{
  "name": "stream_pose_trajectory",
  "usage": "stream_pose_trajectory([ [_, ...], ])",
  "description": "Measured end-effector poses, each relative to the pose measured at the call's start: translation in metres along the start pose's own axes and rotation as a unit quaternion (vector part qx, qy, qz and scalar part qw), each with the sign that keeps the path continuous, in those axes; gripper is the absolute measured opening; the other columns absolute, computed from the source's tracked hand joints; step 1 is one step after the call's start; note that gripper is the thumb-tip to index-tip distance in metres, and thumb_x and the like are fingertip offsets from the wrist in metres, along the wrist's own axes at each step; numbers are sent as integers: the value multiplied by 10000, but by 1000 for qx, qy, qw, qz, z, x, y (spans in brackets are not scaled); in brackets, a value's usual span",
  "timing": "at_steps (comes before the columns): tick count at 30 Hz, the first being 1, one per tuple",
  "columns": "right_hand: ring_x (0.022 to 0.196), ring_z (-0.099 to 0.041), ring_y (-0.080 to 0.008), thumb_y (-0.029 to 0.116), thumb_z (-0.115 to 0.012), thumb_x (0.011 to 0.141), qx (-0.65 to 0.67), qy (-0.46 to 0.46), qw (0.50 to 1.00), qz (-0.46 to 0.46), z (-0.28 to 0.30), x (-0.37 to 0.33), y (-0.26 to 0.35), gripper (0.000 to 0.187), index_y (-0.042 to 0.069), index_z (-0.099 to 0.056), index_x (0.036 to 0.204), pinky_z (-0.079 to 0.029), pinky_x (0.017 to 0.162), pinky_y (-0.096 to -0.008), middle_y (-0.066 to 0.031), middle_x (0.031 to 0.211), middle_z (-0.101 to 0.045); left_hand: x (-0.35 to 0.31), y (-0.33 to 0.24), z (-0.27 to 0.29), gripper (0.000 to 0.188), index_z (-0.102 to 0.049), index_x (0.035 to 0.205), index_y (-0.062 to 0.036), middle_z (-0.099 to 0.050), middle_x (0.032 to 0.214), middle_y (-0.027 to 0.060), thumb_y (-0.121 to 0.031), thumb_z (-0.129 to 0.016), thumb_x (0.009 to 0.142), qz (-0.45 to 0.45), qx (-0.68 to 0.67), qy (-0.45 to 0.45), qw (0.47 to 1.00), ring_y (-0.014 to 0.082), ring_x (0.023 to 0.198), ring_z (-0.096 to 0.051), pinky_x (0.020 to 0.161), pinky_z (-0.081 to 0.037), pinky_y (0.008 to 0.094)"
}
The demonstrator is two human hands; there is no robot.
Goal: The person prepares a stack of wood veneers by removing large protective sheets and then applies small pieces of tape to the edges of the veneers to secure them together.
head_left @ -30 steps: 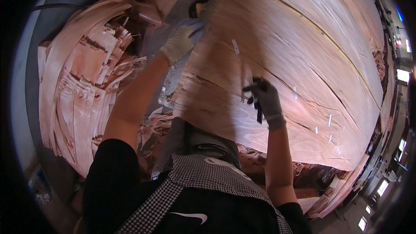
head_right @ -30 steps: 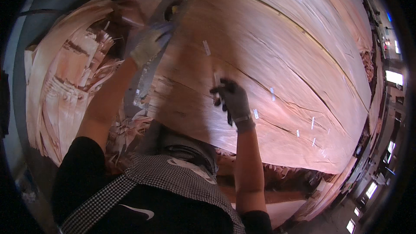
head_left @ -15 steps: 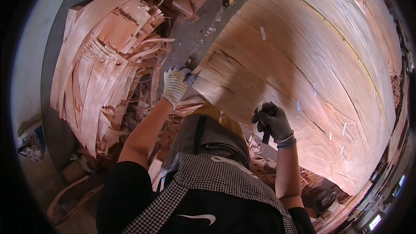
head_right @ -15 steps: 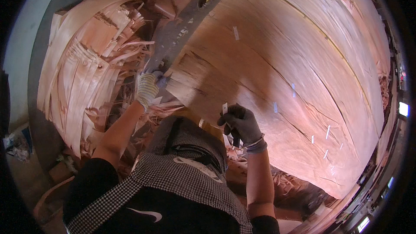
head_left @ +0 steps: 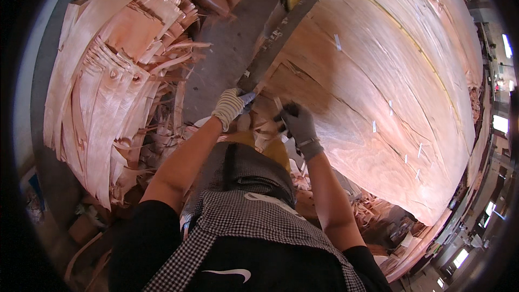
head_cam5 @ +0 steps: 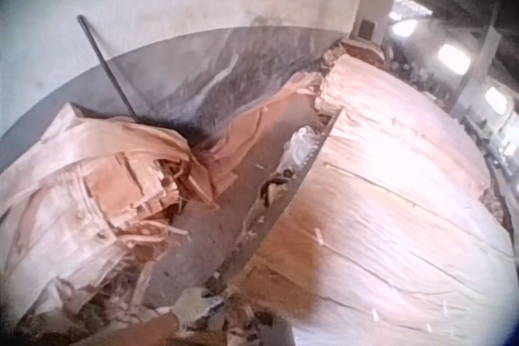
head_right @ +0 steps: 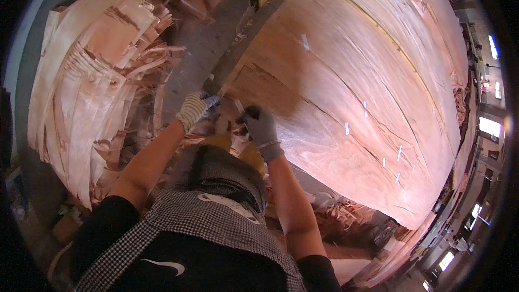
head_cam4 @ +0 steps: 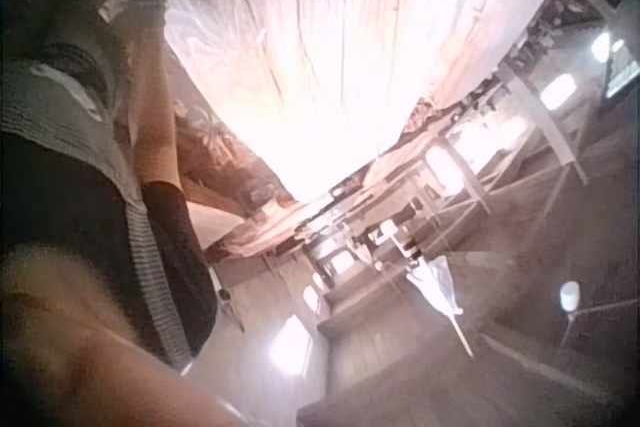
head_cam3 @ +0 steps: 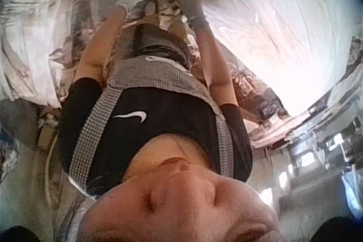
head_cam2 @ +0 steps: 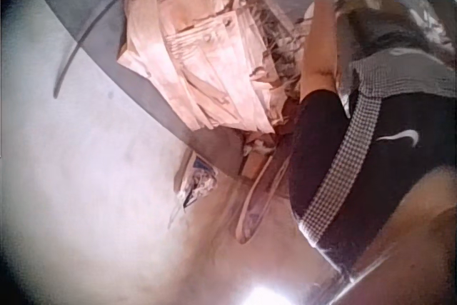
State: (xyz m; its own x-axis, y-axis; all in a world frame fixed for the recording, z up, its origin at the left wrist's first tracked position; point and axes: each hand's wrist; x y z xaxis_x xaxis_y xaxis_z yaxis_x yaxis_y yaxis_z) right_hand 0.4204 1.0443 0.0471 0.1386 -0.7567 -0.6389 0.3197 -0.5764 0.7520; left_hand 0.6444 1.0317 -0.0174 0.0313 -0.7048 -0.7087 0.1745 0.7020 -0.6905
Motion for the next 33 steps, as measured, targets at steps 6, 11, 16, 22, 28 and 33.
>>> stream_pose_trajectory([
  [6,495,-621,-149,158,-603,913,4,-35,999,3,-27,38,9,213,-30,-615,1012,-393,360,-261,-93,762,-693,8,31,-3,240,-683,970,3,-675,786,51,-210,-698,860,2,-100,-13,995,139,640,-584,596,-490,284],
  [11,496,-622,-149,145,-599,916,10,-33,999,-14,-31,42,13,205,-32,-613,1021,-399,366,-261,-95,771,-699,8,44,-13,225,-663,1019,-3,-676,820,52,-140,-705,846,-23,-196,-23,980,135,634,-591,578,-490,280],
  [16,538,-650,-156,130,-598,875,-38,-25,999,5,-36,46,10,185,-32,-666,935,-481,440,-290,-89,741,-699,-6,31,-19,183,-656,1000,-20,-682,832,80,-94,-710,842,75,-277,-56,956,166,666,-641,559,-539,289],
  [22,528,-636,-149,130,-599,877,-29,-12,999,-9,-31,45,9,194,-39,-662,947,-474,436,-297,-85,739,-697,-12,31,-19,164,-643,970,-31,-678,815,98,-104,-713,841,177,-431,-50,883,223,671,-663,575,-601,364],
  [28,530,-639,-153,140,-615,879,-19,-4,1000,-19,-34,48,4,210,-50,-660,955,-484,464,-292,-107,740,-696,15,48,-17,245,-634,1005,-40,-679,891,121,-209,-713,845,164,-305,-37,938,221,651,-661,505,-550,363],
  [33,473,-589,-125,188,-635,896,-37,6,999,-34,-37,59,-5,219,-20,-644,964,-396,384,-263,-75,711,-681,-2,35,-17,340,-607,1076,-20,-666,957,159,-234,-712,834,34,-64,-84,994,258,758,-652,618,-516,375],
])
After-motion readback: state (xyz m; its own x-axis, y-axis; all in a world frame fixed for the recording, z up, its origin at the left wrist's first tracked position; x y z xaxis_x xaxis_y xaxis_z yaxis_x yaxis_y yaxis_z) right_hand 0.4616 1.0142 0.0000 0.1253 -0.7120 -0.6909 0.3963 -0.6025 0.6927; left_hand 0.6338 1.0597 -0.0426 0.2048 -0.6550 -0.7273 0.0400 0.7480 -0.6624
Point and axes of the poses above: each hand's wrist, its own x-axis towards the middle knuckle, its own z-axis out of the back of the hand, y = z × x
